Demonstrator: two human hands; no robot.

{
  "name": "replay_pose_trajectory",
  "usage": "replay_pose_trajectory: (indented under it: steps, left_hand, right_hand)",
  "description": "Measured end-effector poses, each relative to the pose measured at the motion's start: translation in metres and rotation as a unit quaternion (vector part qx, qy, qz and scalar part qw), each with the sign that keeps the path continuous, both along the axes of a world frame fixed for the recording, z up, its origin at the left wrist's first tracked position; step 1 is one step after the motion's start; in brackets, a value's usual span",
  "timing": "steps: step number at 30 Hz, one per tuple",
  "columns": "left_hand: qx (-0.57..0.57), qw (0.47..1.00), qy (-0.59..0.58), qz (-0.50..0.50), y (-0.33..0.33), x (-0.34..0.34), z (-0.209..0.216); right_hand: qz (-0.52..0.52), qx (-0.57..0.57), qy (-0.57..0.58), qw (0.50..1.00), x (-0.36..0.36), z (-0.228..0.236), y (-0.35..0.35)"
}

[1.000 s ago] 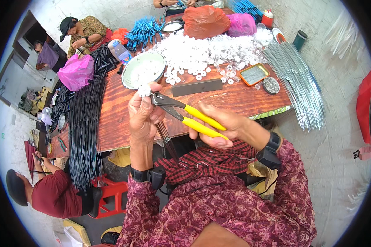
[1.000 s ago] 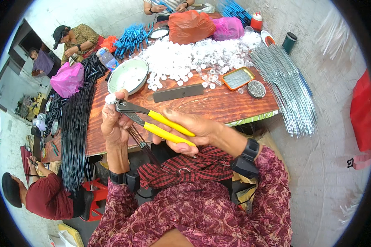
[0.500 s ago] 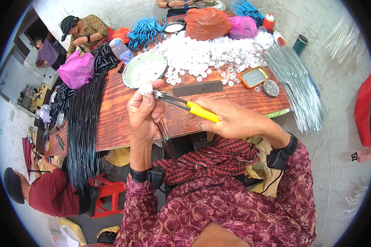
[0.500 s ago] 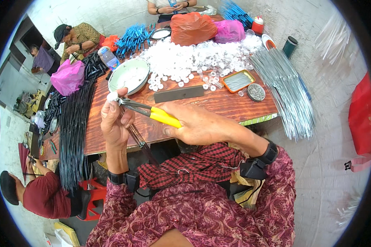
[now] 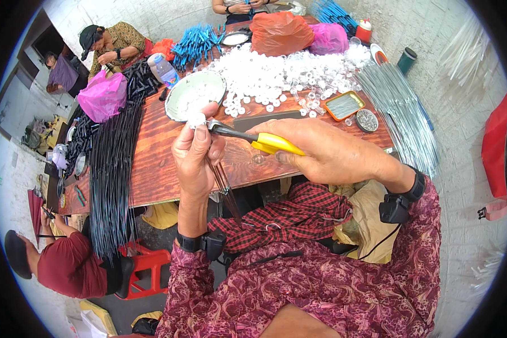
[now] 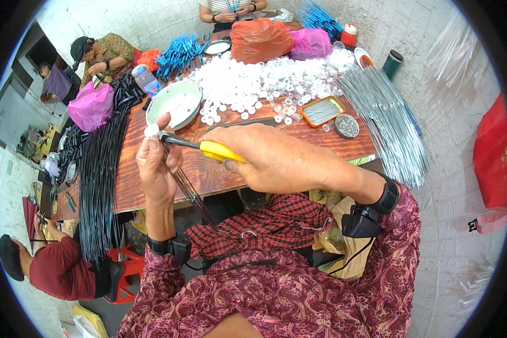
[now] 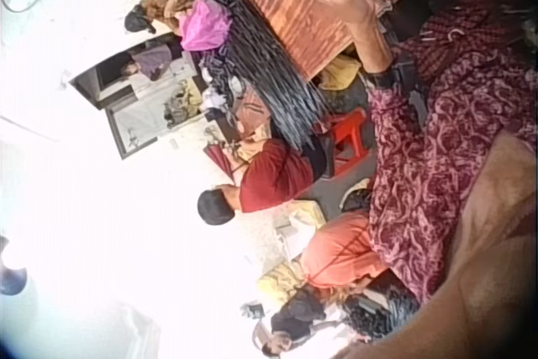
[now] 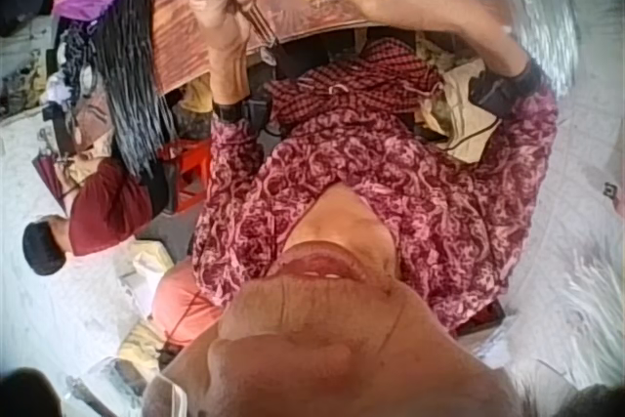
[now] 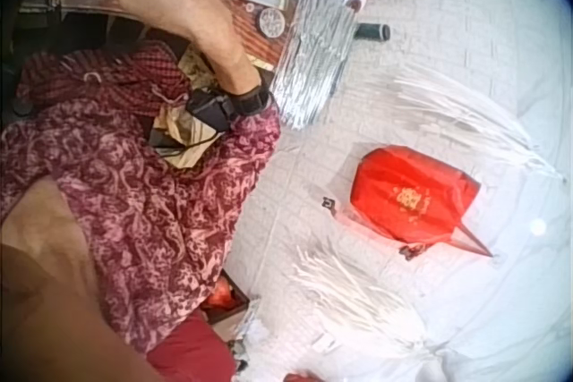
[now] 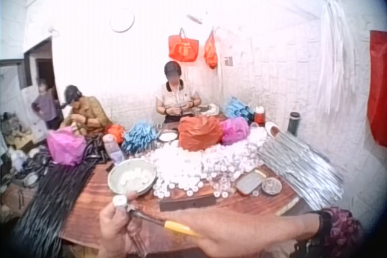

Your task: The recorder is assembling the wire frames for umbrellas, inserting metal ribs into a central hub.

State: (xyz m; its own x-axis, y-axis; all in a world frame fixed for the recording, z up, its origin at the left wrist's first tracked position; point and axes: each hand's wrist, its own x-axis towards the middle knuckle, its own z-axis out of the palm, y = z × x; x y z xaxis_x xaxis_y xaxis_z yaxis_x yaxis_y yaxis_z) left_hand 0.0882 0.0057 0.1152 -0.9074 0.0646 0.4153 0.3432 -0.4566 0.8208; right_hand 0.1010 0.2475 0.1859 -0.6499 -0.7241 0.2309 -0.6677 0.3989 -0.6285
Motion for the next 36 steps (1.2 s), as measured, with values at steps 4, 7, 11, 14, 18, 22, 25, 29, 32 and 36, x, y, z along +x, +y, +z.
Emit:
replay_pose_trajectory:
  steps: [4,7,11,14,18,22,25,29,32,36]
  left_hand:
    - [0.027,0.999,0.022,-0.030,-0.002,0.001,-0.003]
    - [0.023,1.000,0.017,-0.012,0.002,0.003,0.001]
    - [0.024,0.999,0.022,-0.010,0.001,0.001,0.001]
    - [0.023,1.000,0.016,-0.006,0.001,0.001,0.000]
    - [0.028,0.999,0.032,-0.026,-0.002,0.000,-0.005]
    - [0.023,0.999,0.029,-0.004,-0.004,0.004,-0.004]
    - [0.021,1.000,0.018,0.015,-0.001,0.005,-0.001]
    - [0.027,1.000,0.014,0.009,-0.006,-0.001,-0.002]
    - [0.014,0.999,0.025,0.032,-0.010,-0.002,-0.003]
    - [0.038,0.999,0.014,0.013,-0.014,-0.002,-0.002]
  right_hand:
    - [0.064,-0.065,-0.190,0.978,-0.007,0.008,0.003]
    - [0.101,-0.078,-0.352,0.927,-0.011,0.016,0.005]
    - [0.090,-0.088,-0.419,0.899,-0.012,0.024,0.004]
    - [0.065,-0.083,-0.477,0.872,-0.011,0.026,0.004]
    - [0.043,-0.095,-0.522,0.847,-0.004,0.031,0.000]
    - [0.050,-0.165,-0.547,0.819,0.009,0.009,-0.013]
    - [0.080,-0.251,-0.568,0.780,0.015,-0.024,-0.025]
    - [0.029,-0.257,-0.470,0.844,0.020,-0.048,-0.045]
    - [0.003,-0.240,-0.196,0.951,0.016,-0.075,-0.052]
    - [-0.001,-0.183,-0.155,0.971,0.012,-0.064,-0.041]
